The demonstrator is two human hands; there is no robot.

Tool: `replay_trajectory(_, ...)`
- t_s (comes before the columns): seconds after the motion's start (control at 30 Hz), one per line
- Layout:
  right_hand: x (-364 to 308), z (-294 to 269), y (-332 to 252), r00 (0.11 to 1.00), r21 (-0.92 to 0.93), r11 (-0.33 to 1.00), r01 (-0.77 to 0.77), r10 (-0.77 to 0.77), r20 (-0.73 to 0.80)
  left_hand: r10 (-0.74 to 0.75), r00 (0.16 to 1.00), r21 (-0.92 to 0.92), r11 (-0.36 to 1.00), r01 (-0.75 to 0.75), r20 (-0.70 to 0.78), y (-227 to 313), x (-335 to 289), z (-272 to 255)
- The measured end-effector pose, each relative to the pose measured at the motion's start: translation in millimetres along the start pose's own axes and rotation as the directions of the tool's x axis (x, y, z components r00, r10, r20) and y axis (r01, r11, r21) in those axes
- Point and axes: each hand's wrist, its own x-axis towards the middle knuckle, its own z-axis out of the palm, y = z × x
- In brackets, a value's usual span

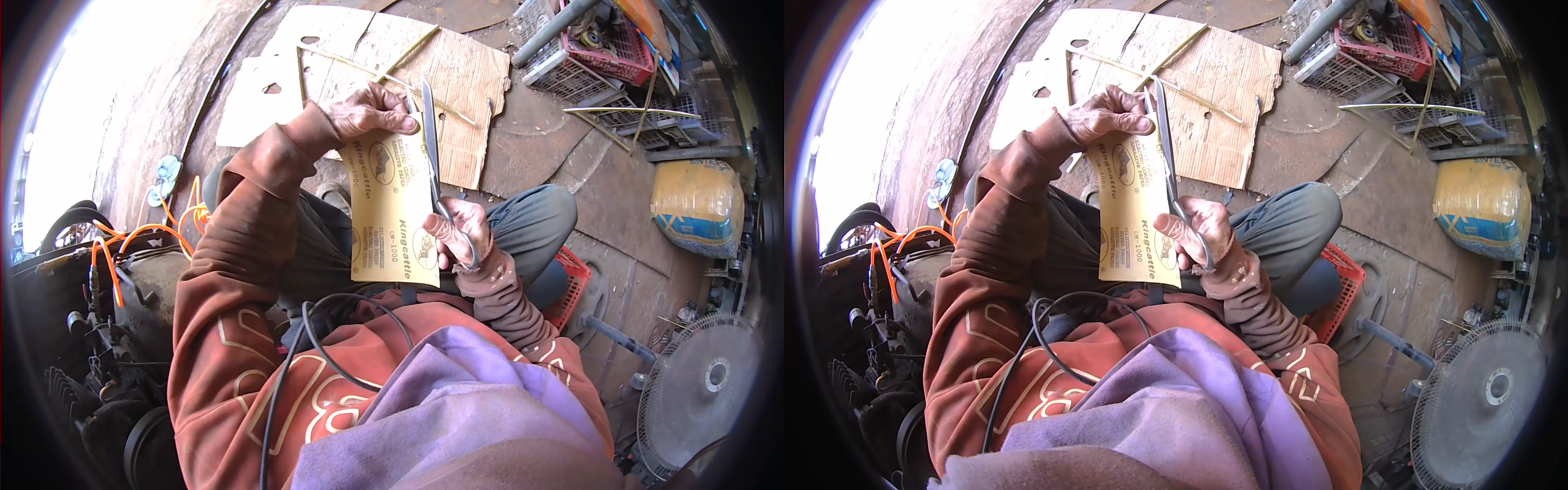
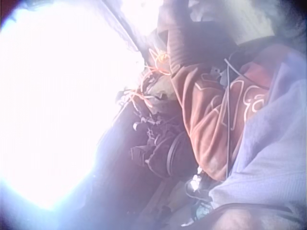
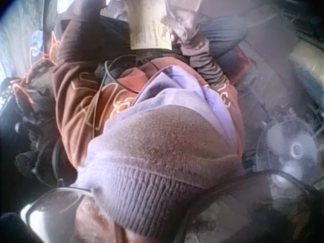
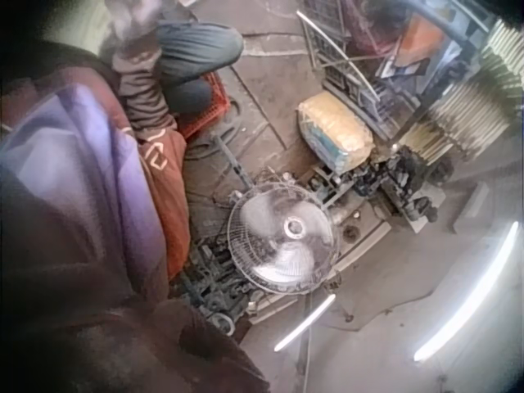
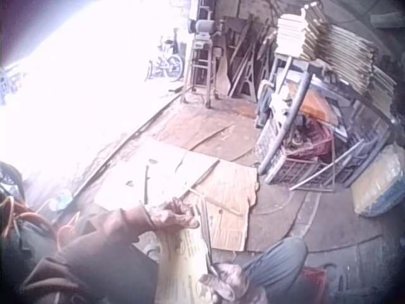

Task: The person uses shears to cut a sheet of yellow sandpaper while sitting on the floor near workshop equipment.

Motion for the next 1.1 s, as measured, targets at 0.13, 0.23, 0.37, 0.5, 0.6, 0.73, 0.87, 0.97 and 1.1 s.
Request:
replay_trajectory(0.13, -4, 12, -1, 0.999, -0.07, 0.996, 0.046, -0.048, -0.017, 0.002, 1.0, -0.014, 1.0, -0.003, -0.004, -4, -2, 0)
replay_trajectory(0.23, -2, 6, 18, 0.998, -0.092, 0.994, 0.053, -0.056, -0.038, 0.004, 1.0, -0.019, 1.0, -0.004, 0.009, -6, 0, 1)
replay_trajectory(0.37, 24, -9, 28, 0.875, -0.287, 0.834, 0.471, -0.483, 0.031, -0.135, 0.99, 0.061, 0.989, 0.132, 0.046, -13, 7, 7)
replay_trajectory(0.5, 31, -30, 26, 0.951, -0.285, 0.907, 0.308, -0.304, 0.062, -0.123, 0.991, 0.029, 0.992, 0.121, 0.048, -22, 10, 7)
replay_trajectory(0.6, 35, -24, 34, 0.922, -0.157, 0.911, 0.382, -0.388, -0.003, -0.096, 0.995, 0.006, 0.995, 0.096, 0.025, -22, 13, 8)
replay_trajectory(0.73, 25, -25, 16, 0.992, -0.095, 0.989, 0.115, -0.119, -0.03, -0.119, 0.993, 0.002, 0.993, 0.119, 0.023, -22, 13, 7)
replay_trajectory(0.87, 25, -22, 11, 0.999, -0.079, 0.997, 0.027, -0.03, -0.038, -0.187, 0.981, 0.064, 0.981, 0.183, 0.055, -28, 19, 0)
replay_trajectory(0.97, 30, -18, 11, 0.998, -0.116, 0.993, -0.038, 0.032, -0.047, -0.116, 0.993, 0.246, 0.964, 0.104, 0.034, -41, 18, -8)
replay_trajectory(1.1, 30, -9, 6, 0.994, -0.179, 0.983, -0.034, 0.015, -0.104, -0.142, 0.986, 0.38, 0.92, 0.098, 0.091, -48, 19, -18)
